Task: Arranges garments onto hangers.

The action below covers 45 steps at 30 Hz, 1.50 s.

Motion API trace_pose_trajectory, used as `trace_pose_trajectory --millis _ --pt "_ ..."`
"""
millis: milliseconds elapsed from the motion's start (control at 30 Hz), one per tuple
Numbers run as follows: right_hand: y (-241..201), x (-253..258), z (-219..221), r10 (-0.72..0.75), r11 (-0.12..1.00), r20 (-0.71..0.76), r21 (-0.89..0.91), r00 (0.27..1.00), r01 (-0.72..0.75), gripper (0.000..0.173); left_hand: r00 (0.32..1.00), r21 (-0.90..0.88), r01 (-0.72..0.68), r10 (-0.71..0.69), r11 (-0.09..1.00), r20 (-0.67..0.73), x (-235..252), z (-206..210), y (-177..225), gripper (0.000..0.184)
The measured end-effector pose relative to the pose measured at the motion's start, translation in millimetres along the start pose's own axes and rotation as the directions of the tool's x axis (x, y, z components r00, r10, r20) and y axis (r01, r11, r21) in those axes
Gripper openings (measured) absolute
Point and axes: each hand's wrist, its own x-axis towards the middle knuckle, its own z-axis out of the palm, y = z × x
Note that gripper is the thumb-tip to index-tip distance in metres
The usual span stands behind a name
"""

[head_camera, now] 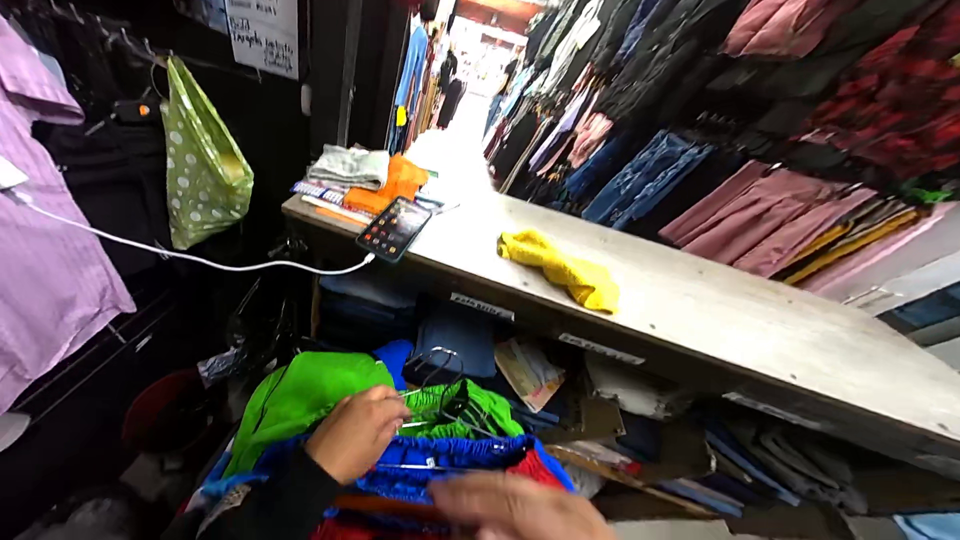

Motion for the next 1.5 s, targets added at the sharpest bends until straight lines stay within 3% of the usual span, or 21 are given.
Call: trace_pose_trajectory --millis 67,233,367,467,600,733,800,900,967,1133,1167,1233,1333,1433,1500 --pt "22 10 -7 0.065 0.994 -0.022 -0.088 0.998 -0.066 0.037 0.998 0.004 0.049 -0.049 0.999 0.030 -3 -2 6 0.031" --pt "77 38 -17 0.136 0.989 -0.172 -0.028 0.976 -0.143 0.028 0.993 0.015 0.082 -0.083 0.996 0.080 -6 -5 9 0.039" --pt "91 50 -12 0.160 0.987 -0.268 0.021 0.950 -0.160 0.028 1.000 0.003 0.014 -0.014 1.000 -0.005 -7 -3 0 0.063" --pt "91 43 -10 0.172 0.980 -0.337 -0.040 0.926 -0.196 0.029 1.000 0.026 0.016 -0.016 1.000 0.007 -5 -2 -2 0.067" --pt "80 7 -16 0.218 0.963 -0.412 -0.059 0.885 -0.264 0.045 0.998 0.067 0.055 -0.055 0.996 -0.001 -3 1 -4 0.063" --pt "48 -28 -10 0.201 0.973 -0.192 -0.073 0.961 -0.218 0.079 0.998 0.110 0.033 -0.027 0.993 -0.054 -2 7 -4 0.061" --pt "29 -29 4 0.191 0.980 -0.159 -0.025 0.969 -0.197 0.058 0.997 0.122 0.026 -0.016 0.992 -0.077 -2 9 -4 0.061" --pt "21 -19 16 0.177 0.982 -0.238 -0.020 0.955 -0.187 0.025 0.995 0.143 0.021 -0.006 0.989 -0.102 -2 12 -4 0.061" --pt "31 -9 12 0.120 0.993 -0.219 0.003 0.968 -0.122 0.024 0.995 0.152 0.029 -0.014 0.988 -0.100 -3 10 -3 0.061" --pt "61 3 -12 0.034 0.997 0.011 0.071 0.999 -0.035 0.033 0.991 0.161 0.007 0.015 0.987 -0.134 -5 11 -6 0.062" --pt "64 2 -17 0.047 0.999 -0.001 0.015 0.999 -0.047 0.035 0.991 0.155 0.008 0.014 0.988 -0.137 -5 11 -6 0.061" --pt "71 2 -21 0.125 0.982 -0.173 -0.119 0.977 -0.146 0.030 0.990 0.148 0.002 0.018 0.989 -0.140 -5 12 -6 0.060" --pt "88 10 -19 0.261 0.928 -0.424 -0.135 0.867 -0.346 0.035 0.984 0.146 -0.038 0.063 0.989 -0.165 -9 18 -7 0.065" --pt "100 21 -13 0.304 0.938 -0.424 -0.022 0.853 -0.346 0.066 0.985 0.152 -0.069 0.092 0.986 -0.148 -14 15 -2 0.080" --pt "105 22 -8 0.295 0.949 -0.360 0.004 0.885 -0.314 0.056 0.993 0.155 -0.031 0.048 0.987 -0.109 -17 11 4 0.084"
